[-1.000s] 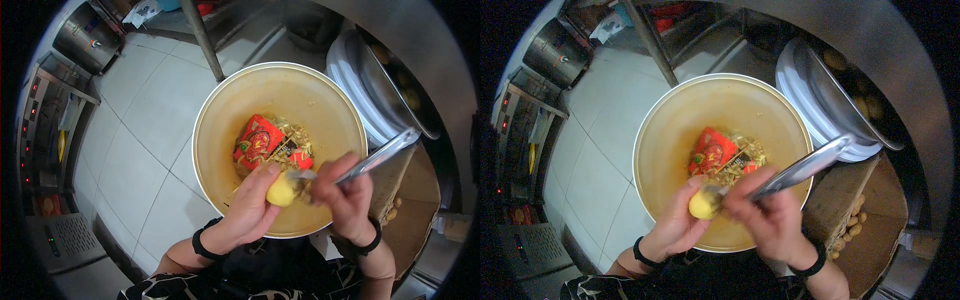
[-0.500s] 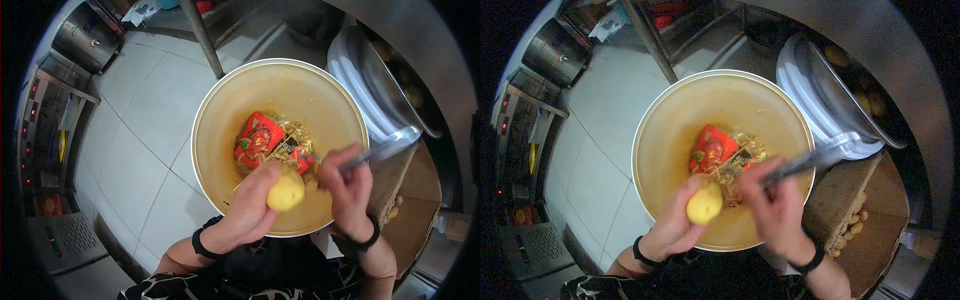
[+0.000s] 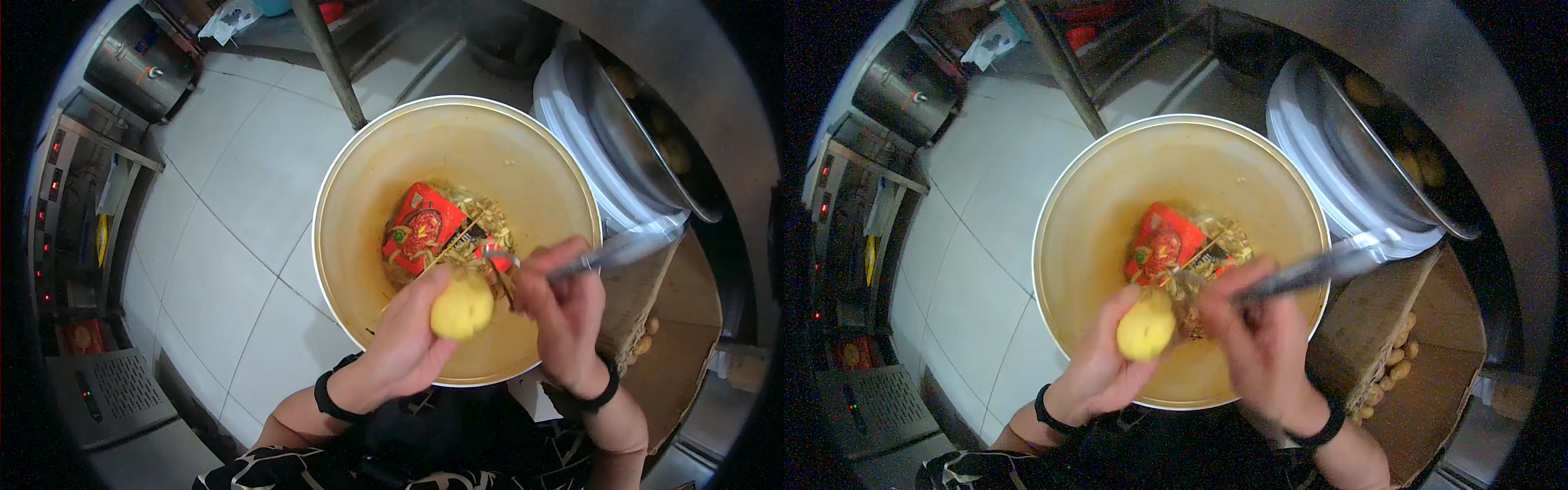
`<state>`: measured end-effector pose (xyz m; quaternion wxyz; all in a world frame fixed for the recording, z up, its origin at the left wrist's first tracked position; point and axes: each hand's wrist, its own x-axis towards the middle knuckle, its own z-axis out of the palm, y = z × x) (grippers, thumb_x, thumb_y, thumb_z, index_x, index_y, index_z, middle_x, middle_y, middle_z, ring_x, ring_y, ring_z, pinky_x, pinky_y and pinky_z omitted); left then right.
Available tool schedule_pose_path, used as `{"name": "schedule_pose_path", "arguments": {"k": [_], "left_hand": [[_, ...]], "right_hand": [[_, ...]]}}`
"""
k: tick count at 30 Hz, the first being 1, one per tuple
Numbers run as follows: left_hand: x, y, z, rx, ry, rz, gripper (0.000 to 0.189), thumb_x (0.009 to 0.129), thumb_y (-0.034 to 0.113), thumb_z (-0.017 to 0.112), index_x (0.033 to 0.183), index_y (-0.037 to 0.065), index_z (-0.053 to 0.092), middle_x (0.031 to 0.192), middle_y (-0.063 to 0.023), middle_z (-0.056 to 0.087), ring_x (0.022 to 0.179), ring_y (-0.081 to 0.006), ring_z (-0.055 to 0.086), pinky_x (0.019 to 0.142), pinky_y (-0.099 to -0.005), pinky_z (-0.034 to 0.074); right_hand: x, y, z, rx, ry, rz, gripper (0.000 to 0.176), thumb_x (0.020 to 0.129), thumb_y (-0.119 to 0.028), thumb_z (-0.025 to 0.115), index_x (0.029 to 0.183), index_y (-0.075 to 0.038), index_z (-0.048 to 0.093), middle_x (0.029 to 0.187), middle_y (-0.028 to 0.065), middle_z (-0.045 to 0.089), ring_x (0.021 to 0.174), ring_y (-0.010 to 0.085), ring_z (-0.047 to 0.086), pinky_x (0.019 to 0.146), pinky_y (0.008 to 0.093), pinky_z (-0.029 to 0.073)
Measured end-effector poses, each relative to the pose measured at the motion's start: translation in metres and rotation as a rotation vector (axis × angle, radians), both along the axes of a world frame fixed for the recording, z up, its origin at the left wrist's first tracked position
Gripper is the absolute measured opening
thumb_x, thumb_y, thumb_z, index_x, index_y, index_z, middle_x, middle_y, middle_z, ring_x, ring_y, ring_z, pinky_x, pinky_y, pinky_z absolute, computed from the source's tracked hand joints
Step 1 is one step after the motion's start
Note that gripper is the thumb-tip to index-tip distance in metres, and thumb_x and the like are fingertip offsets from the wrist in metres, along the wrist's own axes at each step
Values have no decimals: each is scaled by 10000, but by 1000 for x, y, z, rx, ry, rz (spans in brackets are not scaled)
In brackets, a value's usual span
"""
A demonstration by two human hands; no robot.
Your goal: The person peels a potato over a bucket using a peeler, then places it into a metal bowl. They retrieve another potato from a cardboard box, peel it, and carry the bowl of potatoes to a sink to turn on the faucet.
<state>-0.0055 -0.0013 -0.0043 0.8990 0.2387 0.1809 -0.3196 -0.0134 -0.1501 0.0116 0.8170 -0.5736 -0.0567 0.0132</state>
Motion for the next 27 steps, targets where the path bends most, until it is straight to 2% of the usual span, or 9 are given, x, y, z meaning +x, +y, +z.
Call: {"name": "schedule_pose_path", "arguments": {"k": [2,5,6,15,17,19,21,22,27], "left_hand": [[2,0,3,-17,-62,-37,248,869,242,404,988,30,453,948,-52,521,883,-127,504,799,-275,402],[1,0,5,38,-47,0,299,869,274,406,1033,28,444,983,-58,516,908,-130,502,810,-278,400],[1,-1,6,51,-112,1,330,873,300,389,1057,30,435,999,-60,511,912,-129,499,811,-277,399],[6,4,0,72,-64,-124,434,871,445,275,1135,125,402,1029,-29,513,892,-142,515,743,-279,427],[5,2,0,86,-67,-113,428,873,439,277,1135,125,402,1020,-35,517,875,-142,522,727,-276,435],[6,-3,7,114,17,-62,417,876,419,291,1127,106,404,997,-58,528,864,-144,529,701,-263,445],[5,-6,2,118,26,-47,417,875,415,300,1111,88,409,979,-64,531,845,-147,531,664,-256,447],[4,-6,0,120,31,-31,418,875,411,309,1094,70,414,961,-70,534,827,-149,533,627,-249,448],[6,4,2,27,-43,-224,395,868,412,334,1054,74,420,901,-55,533,765,-135,521,546,-241,423]], "right_hand": [[11,-11,-14,-29,114,-156,132,788,8,513,896,-26,444,723,28,503,639,81,492,571,194,399],[13,-13,8,-86,123,-20,88,795,-8,509,866,-29,460,691,11,500,593,65,473,541,185,386],[14,-14,-2,-373,109,-6,54,799,-22,512,839,-28,476,689,9,502,576,61,462,531,185,384],[6,-14,4,-91,10,-151,79,808,-70,515,856,-12,494,754,34,517,628,73,477,556,193,387],[-5,-5,13,-67,-20,128,86,782,-44,541,853,-10,505,772,46,523,653,94,492,578,203,394],[-3,3,4,-166,-206,171,112,787,-75,531,829,-11,449,681,70,517,534,98,475,490,209,381],[-3,5,2,-291,-164,153,133,778,-90,556,813,-11,455,663,67,515,536,97,476,485,208,378],[-5,3,4,-137,-23,118,93,775,-24,544,866,-23,522,755,27,516,686,97,497,608,215,400],[12,-12,-6,-223,157,-7,64,815,-43,494,877,-32,487,714,1,500,624,57,457,579,181,381]]}}
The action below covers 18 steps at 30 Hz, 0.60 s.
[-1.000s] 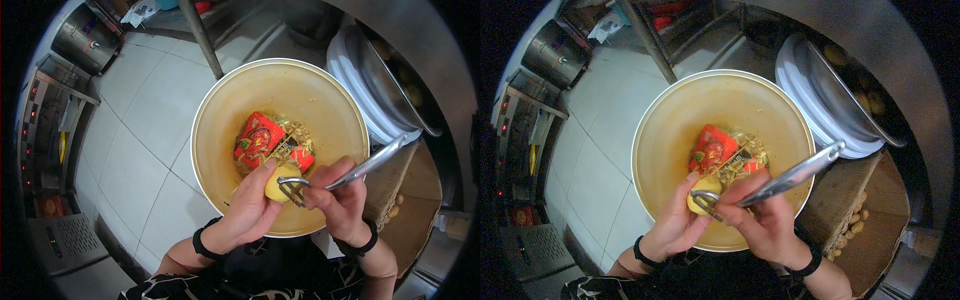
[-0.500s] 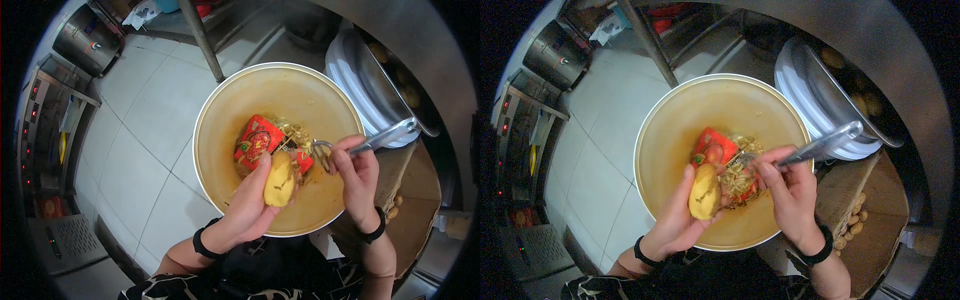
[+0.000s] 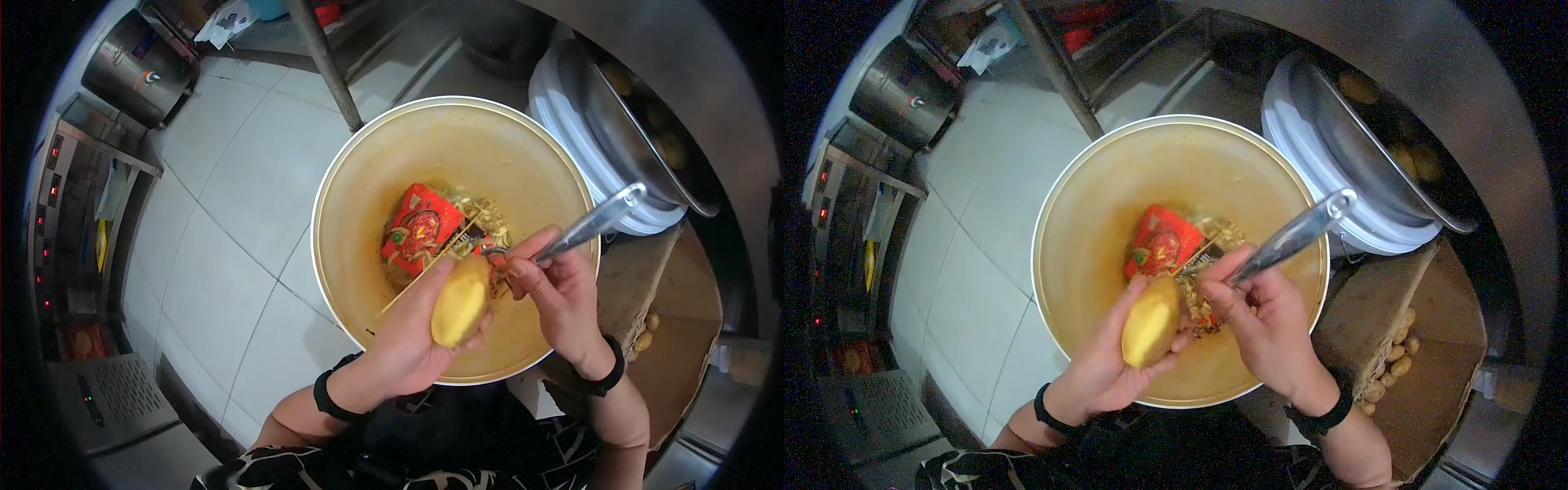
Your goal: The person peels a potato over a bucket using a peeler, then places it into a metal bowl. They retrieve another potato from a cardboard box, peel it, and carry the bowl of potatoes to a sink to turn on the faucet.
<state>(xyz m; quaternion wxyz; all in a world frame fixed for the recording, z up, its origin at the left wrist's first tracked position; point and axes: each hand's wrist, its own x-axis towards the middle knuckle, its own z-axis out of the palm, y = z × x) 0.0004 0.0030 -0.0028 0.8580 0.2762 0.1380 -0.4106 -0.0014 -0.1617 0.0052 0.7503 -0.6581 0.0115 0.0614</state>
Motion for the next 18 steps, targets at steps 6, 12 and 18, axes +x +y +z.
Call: {"name": "schedule_pose_path", "arguments": {"k": [6,12,18], "left_hand": [[-3,-8,7,143,-20,106,309,877,380,329,1029,123,411,835,-27,509,714,-111,506,524,-224,415],[-6,-11,-5,353,-347,176,167,894,297,325,873,143,386,798,9,471,692,-72,489,516,-222,414],[-5,-10,-5,398,-400,139,140,897,267,330,834,147,366,778,30,456,672,-55,468,502,-211,401]], "right_hand": [[-12,4,25,149,-90,51,46,814,-46,493,855,-28,484,726,11,497,606,50,441,545,175,366],[0,-2,16,134,16,88,97,827,-105,500,884,-34,467,668,-32,455,567,27,390,502,161,307],[2,-1,13,59,9,2,100,837,-115,487,890,-33,467,632,-39,437,554,19,377,494,159,297]]}}
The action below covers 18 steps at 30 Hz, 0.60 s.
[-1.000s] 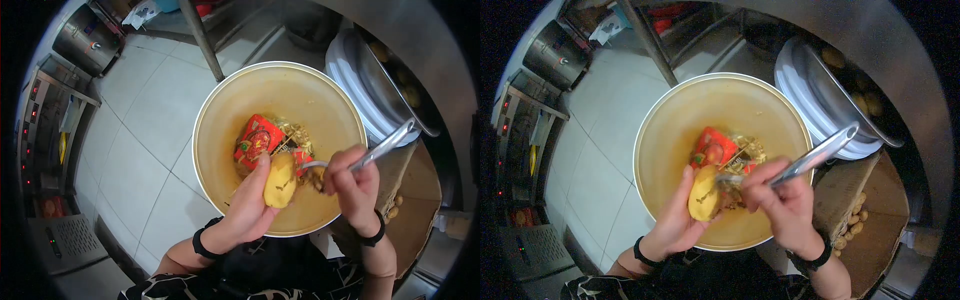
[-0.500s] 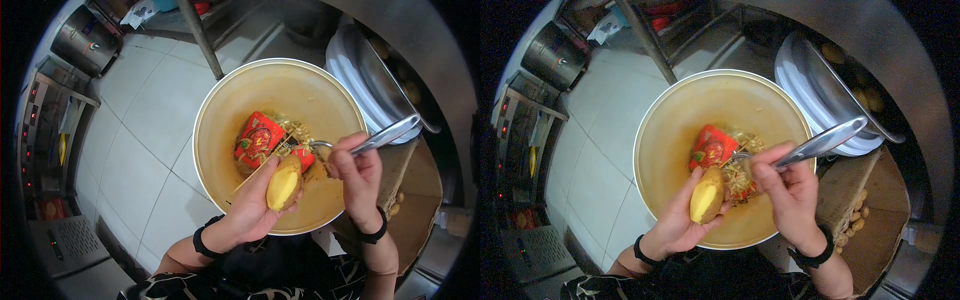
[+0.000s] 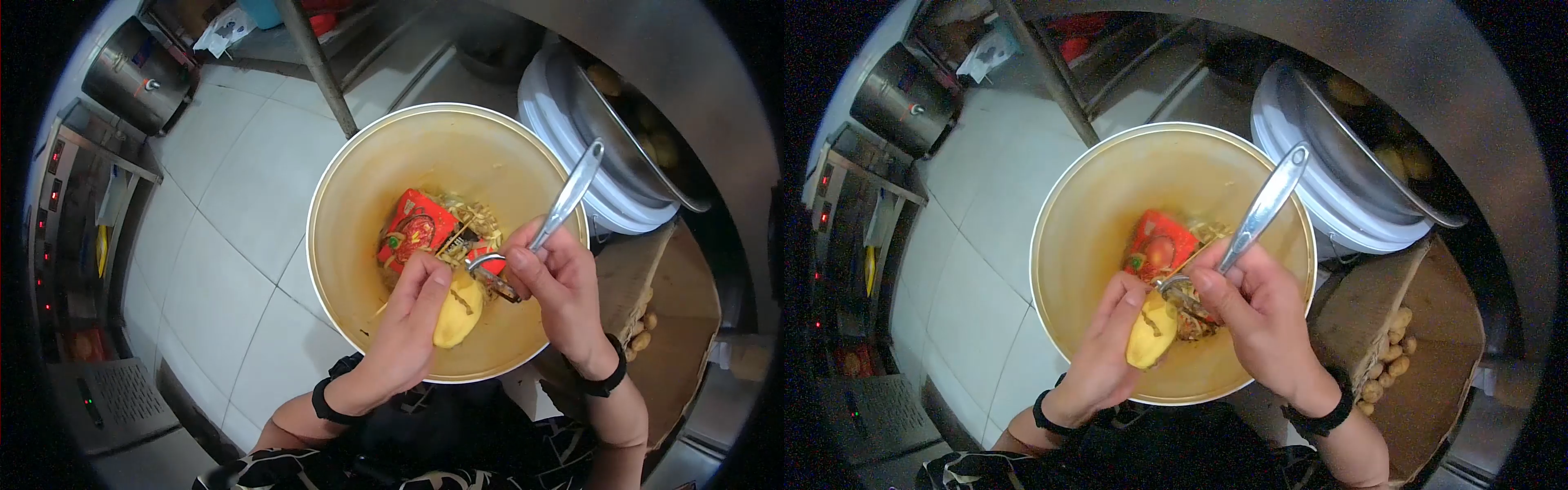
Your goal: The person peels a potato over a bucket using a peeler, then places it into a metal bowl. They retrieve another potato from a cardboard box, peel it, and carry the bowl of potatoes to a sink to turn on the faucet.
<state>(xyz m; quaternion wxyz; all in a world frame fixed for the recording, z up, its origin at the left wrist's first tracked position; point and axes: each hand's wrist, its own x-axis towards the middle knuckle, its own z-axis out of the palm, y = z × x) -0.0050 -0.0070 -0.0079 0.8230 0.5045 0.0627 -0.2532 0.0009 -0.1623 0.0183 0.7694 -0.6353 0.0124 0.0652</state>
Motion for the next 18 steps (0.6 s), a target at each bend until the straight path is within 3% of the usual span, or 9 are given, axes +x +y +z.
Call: {"name": "schedule_pose_path", "arguments": {"k": [6,8,10,11,14,16,18], "left_hand": [[-4,6,-4,96,-107,-19,160,898,257,329,881,114,397,788,14,462,673,-59,463,529,-206,400],[-5,11,-1,181,-187,-54,175,898,254,330,905,98,409,799,2,469,680,-62,465,544,-203,403],[-6,15,10,163,-174,-28,180,900,183,331,983,36,393,822,-5,442,743,-51,413,656,-193,369],[-8,15,11,161,-171,-16,180,900,183,331,983,36,393,822,-5,442,743,-51,413,656,-193,369],[-5,16,14,25,-64,-35,271,856,175,445,1067,18,382,889,-34,473,808,-86,460,717,-227,393],[-4,17,14,430,-353,-214,438,768,162,581,1112,6,358,944,-81,492,863,-132,491,766,-253,398],[-4,15,10,421,-345,-219,481,732,158,616,1106,2,358,942,-96,494,867,-151,494,768,-263,399]], "right_hand": [[1,-1,-12,58,11,-48,86,840,-99,476,889,-29,465,629,-38,438,554,18,381,487,156,296],[4,-9,-23,-83,17,-230,77,842,-91,465,886,-29,459,617,-43,426,541,16,365,478,159,292],[2,-11,-13,-136,5,-171,75,838,-82,468,892,-32,451,628,-44,431,537,11,363,478,161,297],[0,-9,-12,-142,-28,-108,72,837,-79,469,891,-33,452,631,-39,432,538,15,370,481,164,303],[-3,-1,-2,-41,-129,-46,61,836,-74,470,882,-36,458,647,-29,434,558,24,391,495,168,318],[-9,4,6,62,-174,-44,53,835,-73,471,873,-38,462,661,-22,436,575,31,405,508,169,326],[-14,11,12,54,-63,67,47,838,-75,464,870,-42,467,692,-15,443,611,43,420,532,169,338]]}}
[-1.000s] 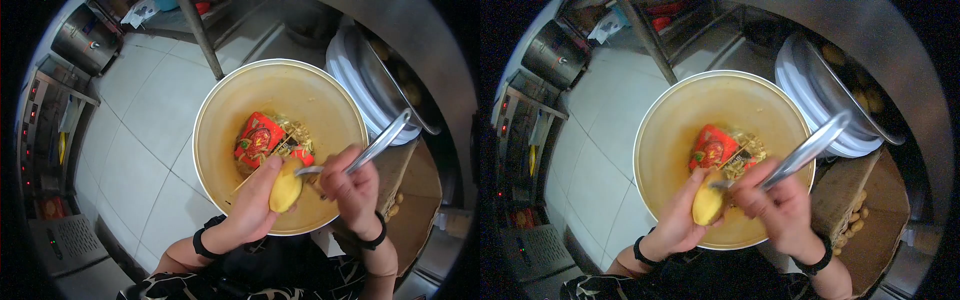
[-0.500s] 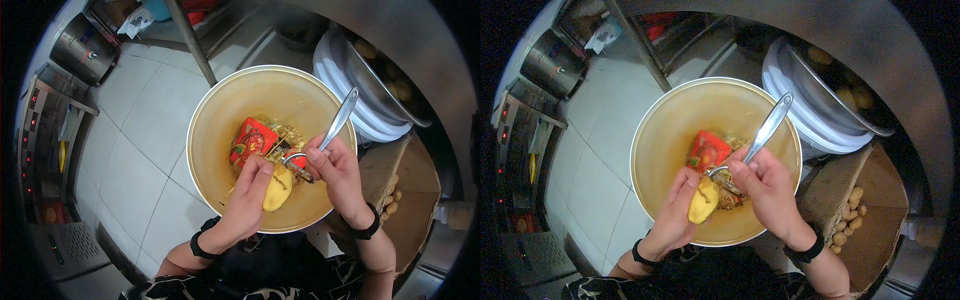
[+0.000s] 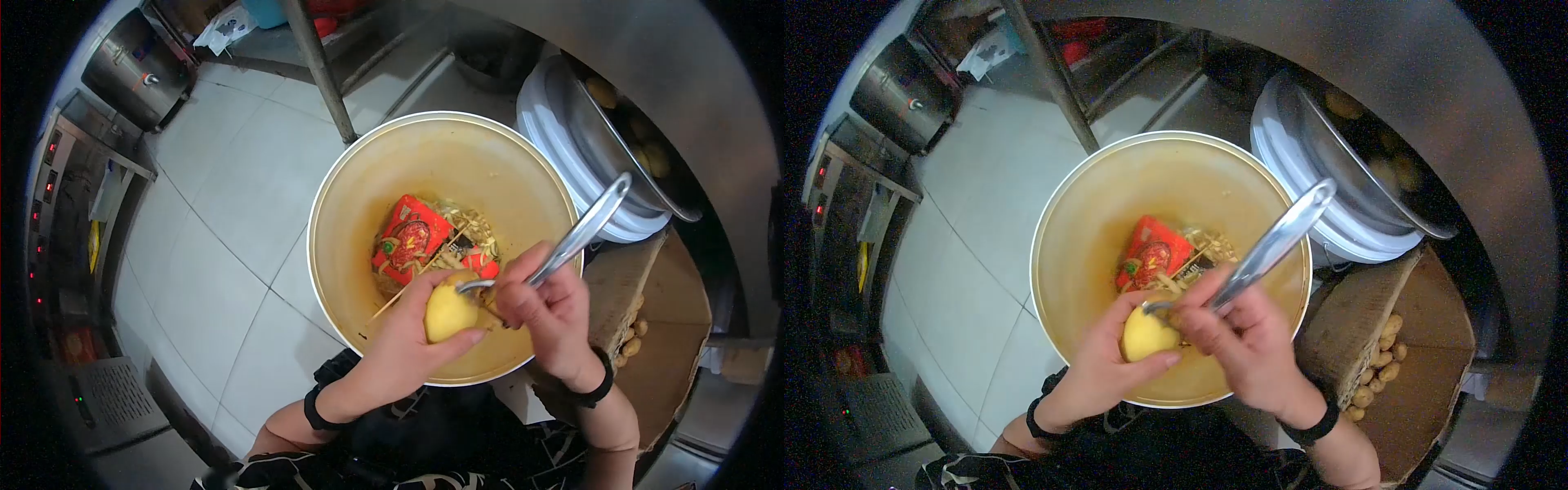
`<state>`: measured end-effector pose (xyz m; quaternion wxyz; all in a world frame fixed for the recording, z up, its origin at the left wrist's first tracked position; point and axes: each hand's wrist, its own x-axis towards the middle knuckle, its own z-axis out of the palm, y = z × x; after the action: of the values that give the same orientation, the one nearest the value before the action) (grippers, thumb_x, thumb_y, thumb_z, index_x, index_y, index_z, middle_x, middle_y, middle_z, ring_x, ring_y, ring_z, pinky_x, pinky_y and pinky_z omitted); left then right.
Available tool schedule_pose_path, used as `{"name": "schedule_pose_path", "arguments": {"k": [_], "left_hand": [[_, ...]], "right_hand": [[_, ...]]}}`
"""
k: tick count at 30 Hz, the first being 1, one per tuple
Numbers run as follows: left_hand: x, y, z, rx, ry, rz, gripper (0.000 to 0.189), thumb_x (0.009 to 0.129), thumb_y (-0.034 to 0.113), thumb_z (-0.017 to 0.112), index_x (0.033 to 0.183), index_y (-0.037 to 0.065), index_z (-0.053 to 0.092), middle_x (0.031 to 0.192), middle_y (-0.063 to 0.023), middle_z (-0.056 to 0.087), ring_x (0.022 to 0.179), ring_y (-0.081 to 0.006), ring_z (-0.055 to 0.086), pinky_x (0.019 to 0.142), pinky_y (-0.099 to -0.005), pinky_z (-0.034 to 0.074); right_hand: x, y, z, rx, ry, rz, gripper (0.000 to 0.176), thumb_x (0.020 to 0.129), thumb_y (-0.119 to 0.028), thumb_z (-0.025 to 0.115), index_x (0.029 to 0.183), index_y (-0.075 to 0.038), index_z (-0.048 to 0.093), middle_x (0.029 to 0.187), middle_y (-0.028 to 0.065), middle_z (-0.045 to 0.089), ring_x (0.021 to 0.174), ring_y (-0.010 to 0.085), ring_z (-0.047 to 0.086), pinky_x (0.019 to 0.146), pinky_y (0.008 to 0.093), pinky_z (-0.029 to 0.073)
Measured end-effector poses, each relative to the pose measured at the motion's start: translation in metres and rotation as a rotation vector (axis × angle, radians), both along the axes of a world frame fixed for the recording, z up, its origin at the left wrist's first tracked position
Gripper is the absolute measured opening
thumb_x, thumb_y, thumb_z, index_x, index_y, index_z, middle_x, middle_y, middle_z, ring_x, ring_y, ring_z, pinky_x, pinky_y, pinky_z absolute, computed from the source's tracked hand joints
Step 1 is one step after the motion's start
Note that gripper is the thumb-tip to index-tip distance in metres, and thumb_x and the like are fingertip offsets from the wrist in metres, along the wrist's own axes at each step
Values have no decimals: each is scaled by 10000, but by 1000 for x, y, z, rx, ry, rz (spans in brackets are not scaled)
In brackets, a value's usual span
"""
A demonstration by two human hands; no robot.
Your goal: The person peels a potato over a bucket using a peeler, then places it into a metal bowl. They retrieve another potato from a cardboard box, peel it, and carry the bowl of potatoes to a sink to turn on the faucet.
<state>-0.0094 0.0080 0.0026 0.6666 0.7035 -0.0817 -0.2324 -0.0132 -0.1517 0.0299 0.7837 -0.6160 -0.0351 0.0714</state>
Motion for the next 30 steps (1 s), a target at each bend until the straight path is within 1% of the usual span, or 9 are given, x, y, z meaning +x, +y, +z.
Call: {"name": "schedule_pose_path", "arguments": {"k": [2,5,8,13,16,17,20,26,30], "left_hand": [[0,-1,-2,-3,12,-5,524,696,154,652,1100,-3,358,940,-110,496,871,-170,498,769,-273,400],[-2,-1,1,68,-3,-21,488,712,151,634,1087,-8,365,954,-130,495,887,-193,498,774,-286,398],[-1,-3,3,128,-92,-17,496,692,124,661,1079,11,372,935,-60,492,877,-116,473,769,-252,398],[-3,-7,3,250,-316,35,516,657,98,675,1063,4,373,946,-104,458,903,-182,468,788,-277,381],[-3,-7,-1,223,-349,18,471,671,74,634,1046,-24,366,940,-168,404,875,-311,443,775,-330,366],[-3,-7,0,222,-350,16,471,671,74,634,1046,-24,366,940,-168,404,875,-311,443,775,-330,366],[0,-6,5,208,-433,27,460,661,49,632,1030,-24,368,939,-173,395,879,-312,434,781,-332,360],[-2,-7,2,277,-439,36,446,651,13,618,1017,-22,366,938,-170,395,881,-315,428,784,-331,359],[-5,-7,1,295,-490,46,462,645,17,625,1025,-16,364,947,-165,401,883,-305,437,786,-325,363]], "right_hand": [[1,2,-9,-57,-26,60,63,832,-85,481,880,-47,467,740,-10,464,643,43,430,551,168,348],[20,-17,-27,-169,36,-159,83,826,-111,505,862,-46,467,692,-20,470,587,31,408,506,165,332],[15,-16,-14,-128,-32,-194,79,827,-107,502,853,-43,464,670,-26,466,568,27,396,488,166,324],[-2,5,-6,-127,-79,37,76,827,-76,490,889,-35,472,711,-25,469,614,30,417,517,161,331],[6,-3,-14,-74,86,-73,82,828,-83,492,893,-39,470,712,-26,469,609,26,410,521,158,326],[12,-6,-23,-311,7,-197,86,827,-89,498,889,-41,464,691,-26,469,584,23,398,510,162,325],[13,-14,-20,-97,44,-213,75,825,-88,500,873,-46,461,679,-28,464,571,26,392,502,172,328],[-1,6,-8,-93,-37,35,69,824,-65,491,884,-44,465,694,-33,461,626,34,428,564,162,356],[11,-7,-21,-295,32,-206,78,830,-82,490,891,-42,462,684,-30,459,593,28,405,524,165,330]]}}
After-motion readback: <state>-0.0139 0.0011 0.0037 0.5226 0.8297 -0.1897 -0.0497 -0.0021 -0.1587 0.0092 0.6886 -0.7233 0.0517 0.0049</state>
